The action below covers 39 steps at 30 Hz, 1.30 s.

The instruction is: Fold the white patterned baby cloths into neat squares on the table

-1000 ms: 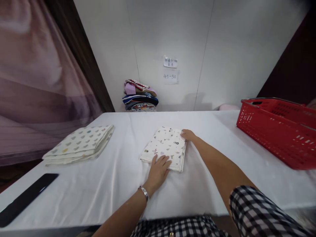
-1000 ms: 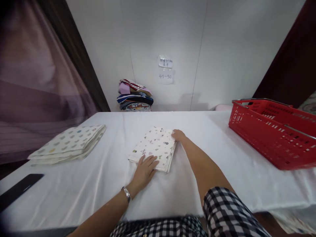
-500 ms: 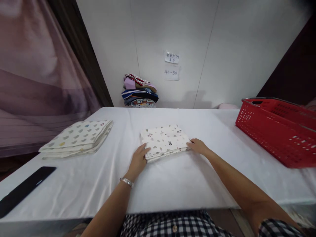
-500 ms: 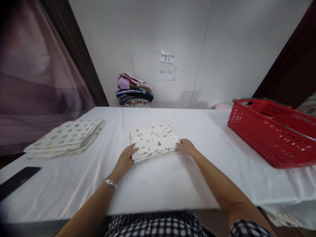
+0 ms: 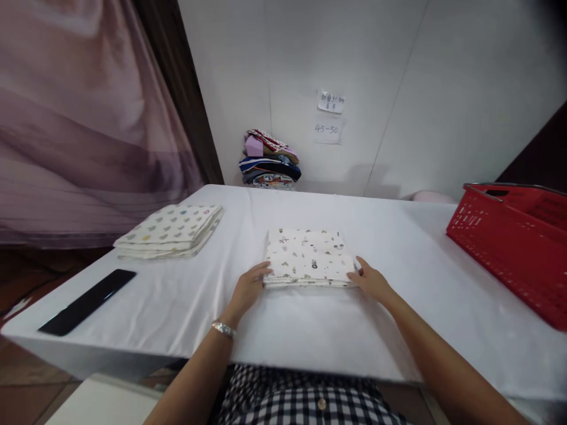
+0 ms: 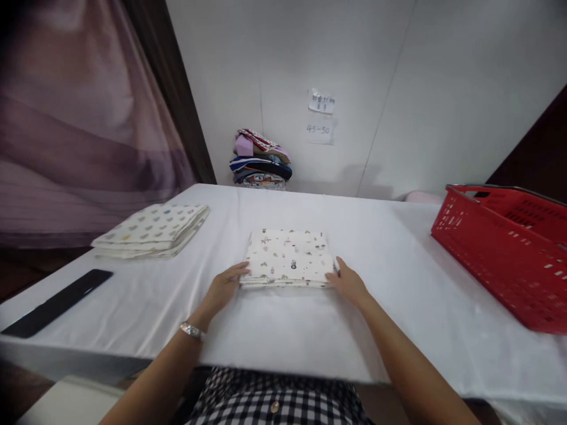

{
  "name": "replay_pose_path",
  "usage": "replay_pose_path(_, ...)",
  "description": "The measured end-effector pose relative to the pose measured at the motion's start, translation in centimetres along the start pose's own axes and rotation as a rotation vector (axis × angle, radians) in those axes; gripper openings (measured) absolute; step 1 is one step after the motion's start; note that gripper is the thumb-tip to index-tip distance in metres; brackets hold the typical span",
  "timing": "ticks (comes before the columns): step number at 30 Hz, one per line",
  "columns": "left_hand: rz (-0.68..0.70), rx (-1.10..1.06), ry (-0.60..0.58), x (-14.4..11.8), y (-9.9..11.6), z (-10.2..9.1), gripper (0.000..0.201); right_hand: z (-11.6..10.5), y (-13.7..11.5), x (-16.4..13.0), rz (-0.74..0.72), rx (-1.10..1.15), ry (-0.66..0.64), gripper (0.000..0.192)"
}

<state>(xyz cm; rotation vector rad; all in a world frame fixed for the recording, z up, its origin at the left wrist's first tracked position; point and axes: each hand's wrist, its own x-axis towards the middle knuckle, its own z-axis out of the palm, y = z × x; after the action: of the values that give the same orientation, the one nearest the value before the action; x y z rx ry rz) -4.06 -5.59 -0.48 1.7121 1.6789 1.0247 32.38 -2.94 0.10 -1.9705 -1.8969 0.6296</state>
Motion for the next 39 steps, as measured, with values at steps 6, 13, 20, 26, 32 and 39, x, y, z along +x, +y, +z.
replay_pose_path(6,-0.066,0.087,0.130,3.3,2.5,-0.5,0.031,0.2,-4.0,1.0,-0.409,-0.098,0.163,0.056)
replay_pose_path(13,-0.161,0.283,0.156,9.0,3.2,1.5,0.036,3.6,-6.7,2.4,-0.418,-0.365,-0.145,0.054)
replay_pose_path(20,-0.318,0.336,0.171,11.9,2.6,2.8,0.029,4.1,-6.2,2.2,-0.435,-0.422,-0.101,0.054)
replay_pose_path(26,-0.358,0.359,0.141,11.8,2.1,2.9,0.017,4.4,-6.1,2.2,-0.460,-0.418,-0.050,0.053)
replay_pose_path(32,-0.394,0.364,0.106,13.1,2.4,2.5,0.027,4.9,-5.5,2.4,-0.479,-0.386,0.001,0.051)
replay_pose_path(39,-0.446,0.359,0.065,15.6,2.4,2.9,0.037,4.9,-5.5,2.3,-0.499,-0.363,0.015,0.050)
